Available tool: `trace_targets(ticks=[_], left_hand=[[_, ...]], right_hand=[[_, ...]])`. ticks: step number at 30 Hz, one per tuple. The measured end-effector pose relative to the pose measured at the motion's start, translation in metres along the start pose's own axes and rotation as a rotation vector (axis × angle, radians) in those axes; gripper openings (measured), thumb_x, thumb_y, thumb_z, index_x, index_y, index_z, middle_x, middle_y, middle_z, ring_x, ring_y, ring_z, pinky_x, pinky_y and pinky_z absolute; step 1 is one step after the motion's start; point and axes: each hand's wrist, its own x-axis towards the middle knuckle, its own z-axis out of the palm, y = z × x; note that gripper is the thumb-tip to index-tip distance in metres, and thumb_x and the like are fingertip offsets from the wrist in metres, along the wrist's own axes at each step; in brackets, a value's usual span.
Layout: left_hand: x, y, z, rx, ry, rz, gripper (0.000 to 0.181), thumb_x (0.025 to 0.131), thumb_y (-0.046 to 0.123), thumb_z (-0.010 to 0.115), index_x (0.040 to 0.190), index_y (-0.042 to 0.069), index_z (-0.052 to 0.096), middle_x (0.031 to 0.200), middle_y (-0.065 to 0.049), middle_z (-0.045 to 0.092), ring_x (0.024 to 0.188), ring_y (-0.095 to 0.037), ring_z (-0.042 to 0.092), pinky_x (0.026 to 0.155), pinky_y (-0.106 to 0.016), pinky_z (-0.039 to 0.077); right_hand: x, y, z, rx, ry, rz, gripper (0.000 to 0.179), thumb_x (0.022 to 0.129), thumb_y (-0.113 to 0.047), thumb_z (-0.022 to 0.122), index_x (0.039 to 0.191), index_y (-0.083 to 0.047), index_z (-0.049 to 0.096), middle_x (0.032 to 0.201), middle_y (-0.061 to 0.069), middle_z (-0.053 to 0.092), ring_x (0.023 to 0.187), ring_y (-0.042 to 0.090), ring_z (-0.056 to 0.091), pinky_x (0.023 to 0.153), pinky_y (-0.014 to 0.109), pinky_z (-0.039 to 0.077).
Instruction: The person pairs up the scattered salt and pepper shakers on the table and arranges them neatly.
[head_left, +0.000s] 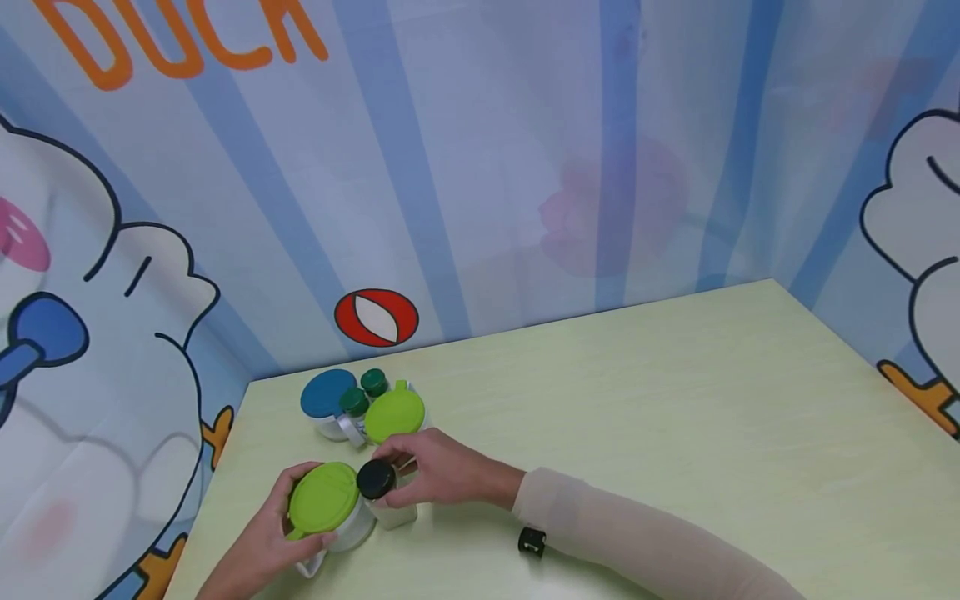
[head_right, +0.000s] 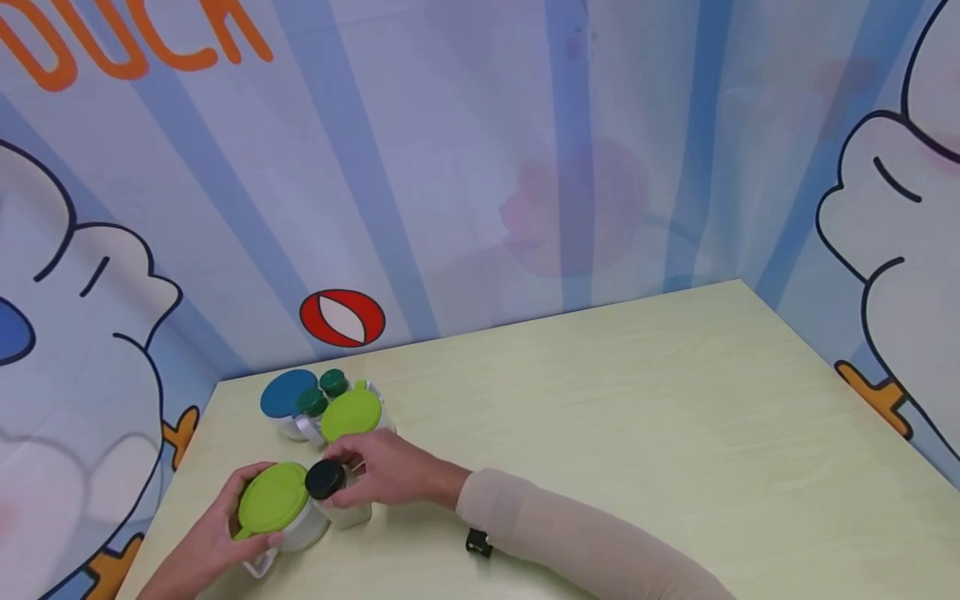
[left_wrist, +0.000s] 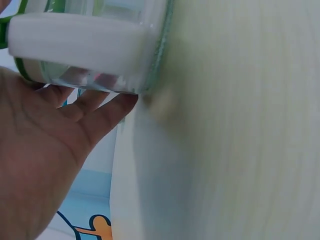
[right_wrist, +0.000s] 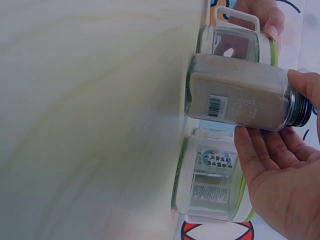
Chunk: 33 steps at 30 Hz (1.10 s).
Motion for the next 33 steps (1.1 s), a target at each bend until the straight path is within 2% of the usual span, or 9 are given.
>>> trace_targets(ticks=[6,11,19,26,33], left_hand=[[-0.0025,0.0003,-0.0019,-0.047,-0.058,0.011,0.093,0.087,0.026,0.080,0.156,0.015,0.018,0.160,-0.016,0.027,0.143,-0.040,0.032,0.112,-0.068,0.033],[-0.0027,-0.0025,-0.0032,-0.069,-0.085,0.019,0.089,0.088,0.023,0.077,0.156,0.016,0.021,0.161,-0.016,0.029,0.145,-0.041,0.029,0.111,-0.073,0.029],[-0.0012,-0.0009,-0.0036,-0.071,-0.080,0.012,0.088,0.087,0.025,0.078,0.156,0.019,0.024,0.159,-0.013,0.033,0.144,-0.038,0.030,0.110,-0.072,0.030],[-0.0001,0.0006,-0.0011,-0.124,-0.101,0.009,0.089,0.086,0.023,0.078,0.155,0.019,0.022,0.158,-0.013,0.032,0.140,-0.036,0.036,0.112,-0.057,0.038],[0.0006,0.0008,0.0013,-0.112,-0.086,-0.009,0.088,0.086,0.024,0.079,0.153,0.017,0.022,0.158,-0.014,0.032,0.139,-0.036,0.037,0.114,-0.060,0.036]], right_hand=[[-0.0012,0.0013,-0.0006,0.018,-0.001,0.008,0.042,0.088,-0.020,0.080,0.127,-0.011,0.064,0.114,-0.009,0.070,0.103,-0.004,0.062,0.094,0.016,0.052],[-0.0019,0.0009,-0.0019,0.026,-0.007,0.015,0.043,0.088,-0.020,0.080,0.127,-0.010,0.064,0.114,-0.009,0.070,0.103,-0.004,0.062,0.094,0.017,0.052],[-0.0020,0.0008,-0.0034,0.024,-0.014,0.017,0.043,0.089,-0.019,0.080,0.127,-0.010,0.064,0.114,-0.008,0.070,0.103,-0.003,0.062,0.094,0.018,0.052],[-0.0022,0.0005,-0.0034,0.058,-0.021,0.035,0.044,0.089,-0.019,0.080,0.129,-0.010,0.063,0.115,-0.008,0.069,0.104,-0.002,0.062,0.094,0.019,0.053],[-0.0024,0.0007,-0.0037,0.066,-0.023,0.042,0.045,0.088,-0.020,0.081,0.129,-0.012,0.064,0.116,-0.009,0.069,0.103,-0.002,0.062,0.093,0.019,0.053]])
